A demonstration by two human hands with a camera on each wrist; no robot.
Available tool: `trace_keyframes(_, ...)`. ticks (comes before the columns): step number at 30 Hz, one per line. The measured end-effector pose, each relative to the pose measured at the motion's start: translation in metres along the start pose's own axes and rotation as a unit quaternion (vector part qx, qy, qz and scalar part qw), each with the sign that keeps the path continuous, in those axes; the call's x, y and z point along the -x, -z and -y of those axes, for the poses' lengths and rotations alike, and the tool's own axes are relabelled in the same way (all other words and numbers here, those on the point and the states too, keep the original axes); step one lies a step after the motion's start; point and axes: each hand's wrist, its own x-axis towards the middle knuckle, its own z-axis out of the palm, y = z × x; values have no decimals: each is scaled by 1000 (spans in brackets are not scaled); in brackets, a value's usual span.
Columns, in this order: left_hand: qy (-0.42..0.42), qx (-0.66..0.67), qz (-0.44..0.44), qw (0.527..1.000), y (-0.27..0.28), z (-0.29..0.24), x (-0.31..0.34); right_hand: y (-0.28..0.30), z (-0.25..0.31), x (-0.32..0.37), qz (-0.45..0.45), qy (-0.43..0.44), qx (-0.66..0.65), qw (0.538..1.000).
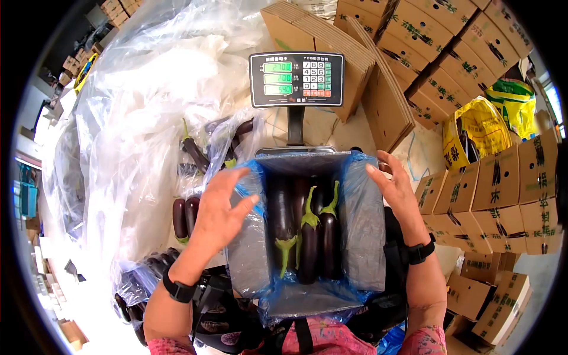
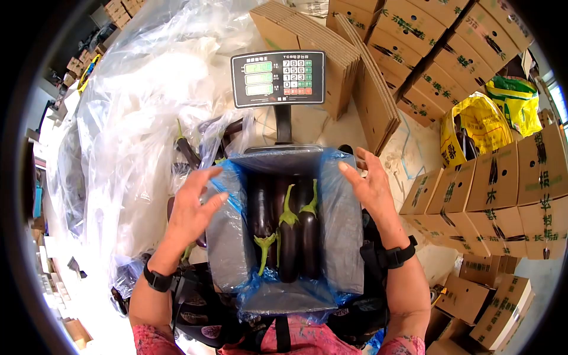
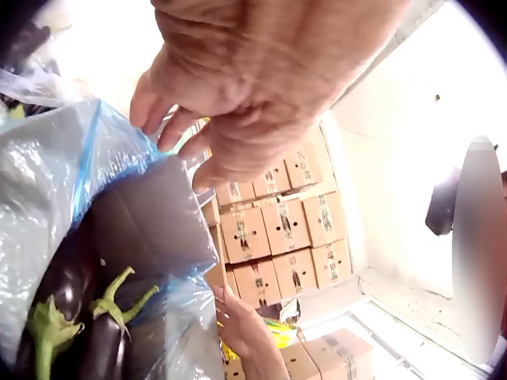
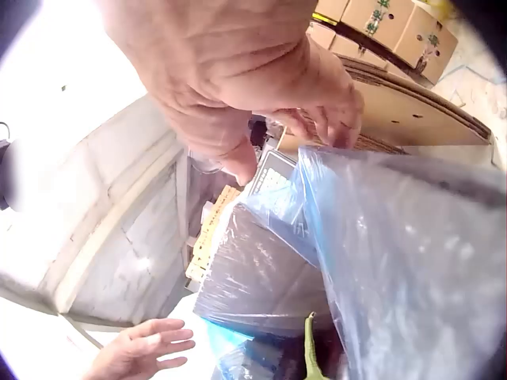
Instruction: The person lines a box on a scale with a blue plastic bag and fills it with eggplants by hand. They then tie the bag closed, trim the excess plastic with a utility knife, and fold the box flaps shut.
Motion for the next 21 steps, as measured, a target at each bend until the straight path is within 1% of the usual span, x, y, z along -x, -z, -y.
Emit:
trace_keyframes(2,-19,-45,-47,998,-5,28,-17,-2,2,-14,20,-34,-14,999)
trace_keyframes(3,-29,-67,-70,995,-11,42,-23,-3,1,-18,27,-33,13,999)
trace_keyframes(5,-28,-109,-71,991,-21,58,-30,-5,0,-26,42,-32,67,996)
trace_keyframes(7,-32,-137,-74,987,-29,64,-35,-5,-4,-33,96,-74,-15,992)
trace_keyframes(8,-19,-124,-43,991,-32,69,-38,-5,-7,-34,124,-99,-56,986)
trace_keyframes(10,10,-97,20,995,-37,81,-49,-5,-9,-37,56,-49,-13,997)
trace_keyframes(11,9,-71,-11,997,-38,78,-50,-5,-9,-36,22,-25,8,999)
trace_keyframes(12,5,-47,-43,998,-39,69,-53,-8,-4,-35,-6,-8,-10,1000)
trace_keyframes(13,-1,-23,-78,997,-38,62,-55,-10,4,-30,-21,18,16,999)
trace_keyframes(15,-22,-23,-89,996,-35,51,-55,-12,16,-21,-53,71,69,994)
trace_keyframes(16,-38,-32,-87,995,-32,46,-54,-13,13,-19,-72,195,114,971)
trace_keyframes(17,-55,-41,-87,994,-29,40,-52,-13,14,-18,-77,262,131,953)
trace_keyframes(18,-44,-45,-99,993,-28,36,-50,-12,17,-17,-83,328,148,929)
trace_keyframes(19,-32,-34,-88,995,-23,32,-47,-11,20,-14,-90,393,165,900)
trace_keyframes(21,-12,-12,-67,998,-11,22,-43,-7,26,-4,-73,302,112,944)
